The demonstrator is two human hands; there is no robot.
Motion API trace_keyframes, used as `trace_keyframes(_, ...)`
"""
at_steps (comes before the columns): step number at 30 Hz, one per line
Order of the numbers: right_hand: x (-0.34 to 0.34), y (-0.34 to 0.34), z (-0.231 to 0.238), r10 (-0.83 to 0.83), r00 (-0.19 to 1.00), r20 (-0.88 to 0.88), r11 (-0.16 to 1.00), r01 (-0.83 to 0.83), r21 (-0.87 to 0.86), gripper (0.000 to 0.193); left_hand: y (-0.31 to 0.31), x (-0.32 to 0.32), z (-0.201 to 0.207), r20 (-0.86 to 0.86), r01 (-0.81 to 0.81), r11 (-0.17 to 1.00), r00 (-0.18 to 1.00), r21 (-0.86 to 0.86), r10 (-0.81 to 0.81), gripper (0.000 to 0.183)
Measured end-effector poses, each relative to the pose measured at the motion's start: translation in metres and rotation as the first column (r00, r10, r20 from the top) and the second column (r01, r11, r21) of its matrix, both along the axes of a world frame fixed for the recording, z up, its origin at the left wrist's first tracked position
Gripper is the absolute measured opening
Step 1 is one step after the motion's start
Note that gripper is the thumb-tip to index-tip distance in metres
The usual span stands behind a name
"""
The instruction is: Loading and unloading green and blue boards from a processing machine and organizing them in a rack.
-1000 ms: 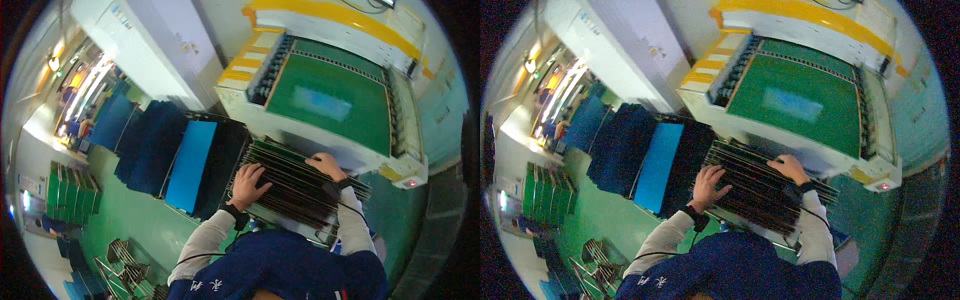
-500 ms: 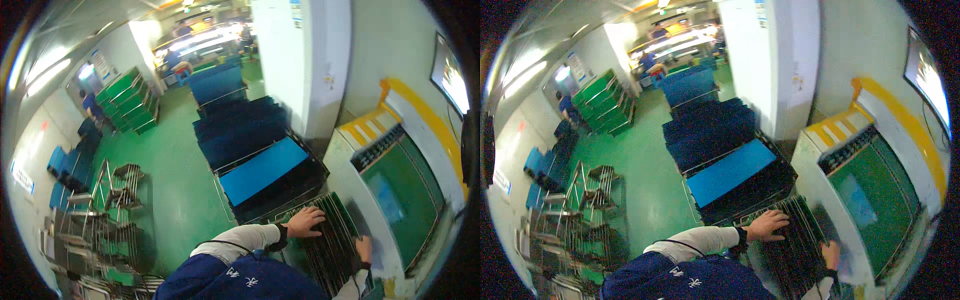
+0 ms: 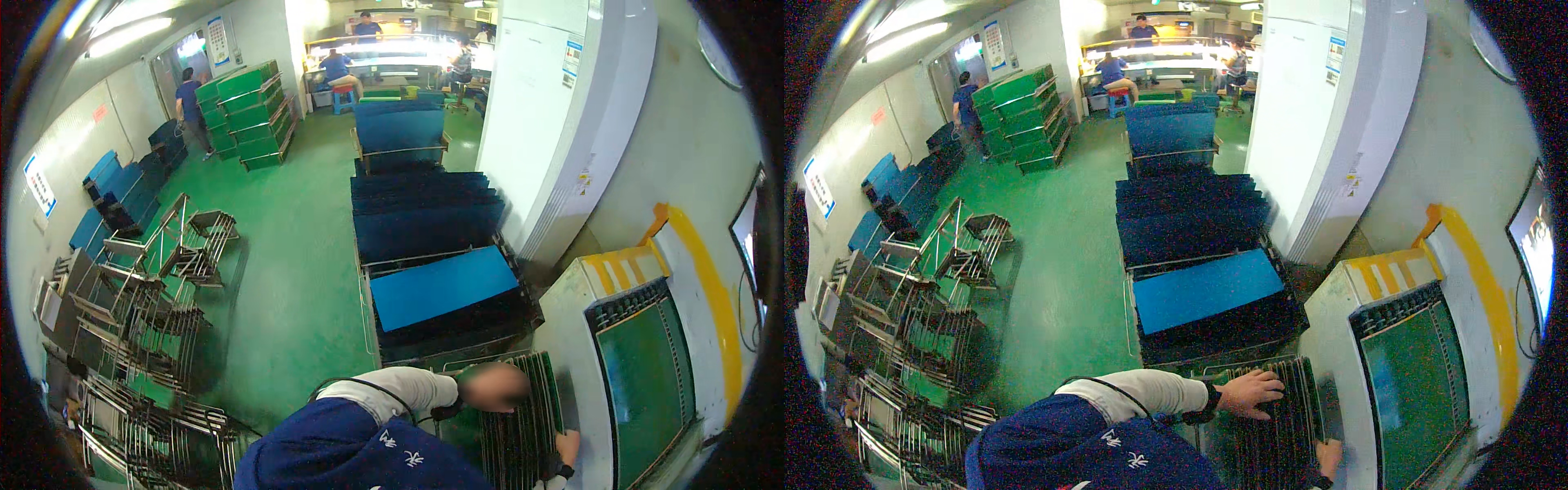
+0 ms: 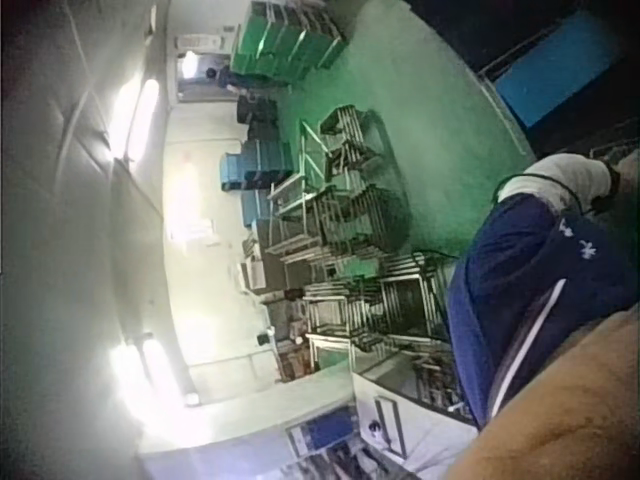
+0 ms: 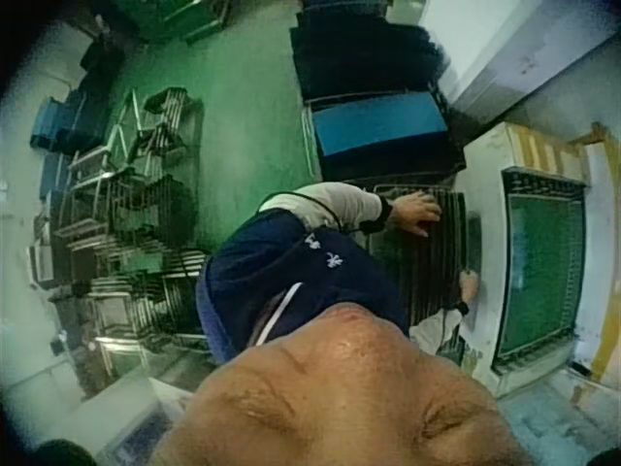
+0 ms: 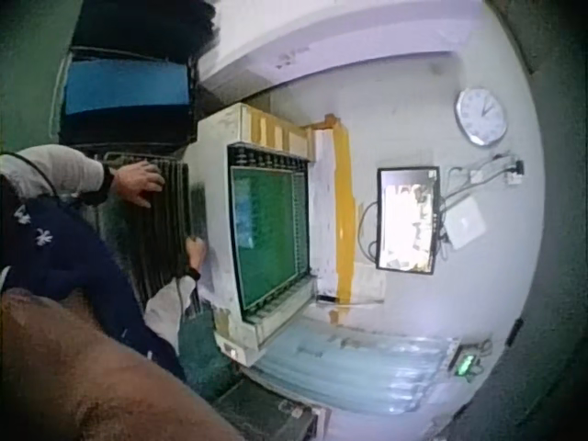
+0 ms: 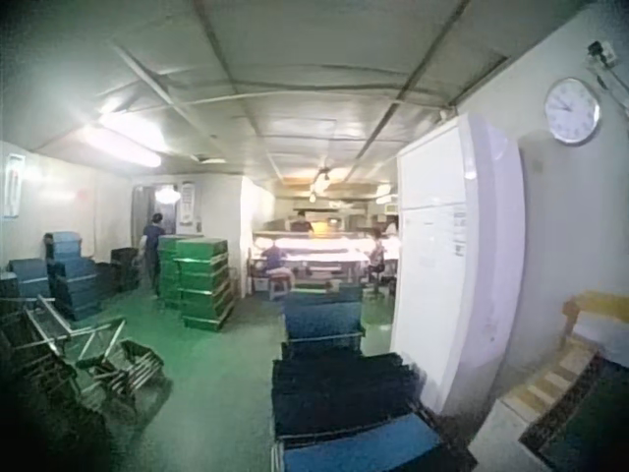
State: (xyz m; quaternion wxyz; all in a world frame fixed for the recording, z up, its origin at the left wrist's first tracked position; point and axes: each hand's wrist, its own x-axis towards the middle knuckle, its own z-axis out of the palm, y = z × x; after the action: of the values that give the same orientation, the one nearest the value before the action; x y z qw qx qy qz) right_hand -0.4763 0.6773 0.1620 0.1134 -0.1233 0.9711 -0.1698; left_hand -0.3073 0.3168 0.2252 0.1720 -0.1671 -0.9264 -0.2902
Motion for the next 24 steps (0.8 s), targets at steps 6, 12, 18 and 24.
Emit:
trace_keyframes(6,-0.003,-0.010,-0.025,0.061,0.995,-0.075,0.987,-0.071,-0.142,0.031,-0.008,0.008,0.002,0.012,-0.011,1.000,1.000,0.008,0.011,0.057)
trace_keyframes(12,-0.023,0.018,-0.057,0.069,0.980,-0.187,0.984,-0.098,-0.151,0.030,-0.004,0.006,0.006,0.014,0.019,0.999,1.000,0.044,-0.019,0.057)
trace_keyframes(18,-0.029,0.017,-0.062,0.064,0.987,-0.147,0.993,-0.077,-0.085,0.032,-0.002,0.003,-0.010,-0.067,-0.044,0.994,0.996,0.096,0.051,0.041)
trace_keyframes(24,-0.040,0.018,-0.031,0.026,0.978,0.207,0.993,-0.049,0.107,0.051,0.000,-0.007,-0.028,-0.057,-0.066,0.985,0.996,0.161,0.076,0.025)
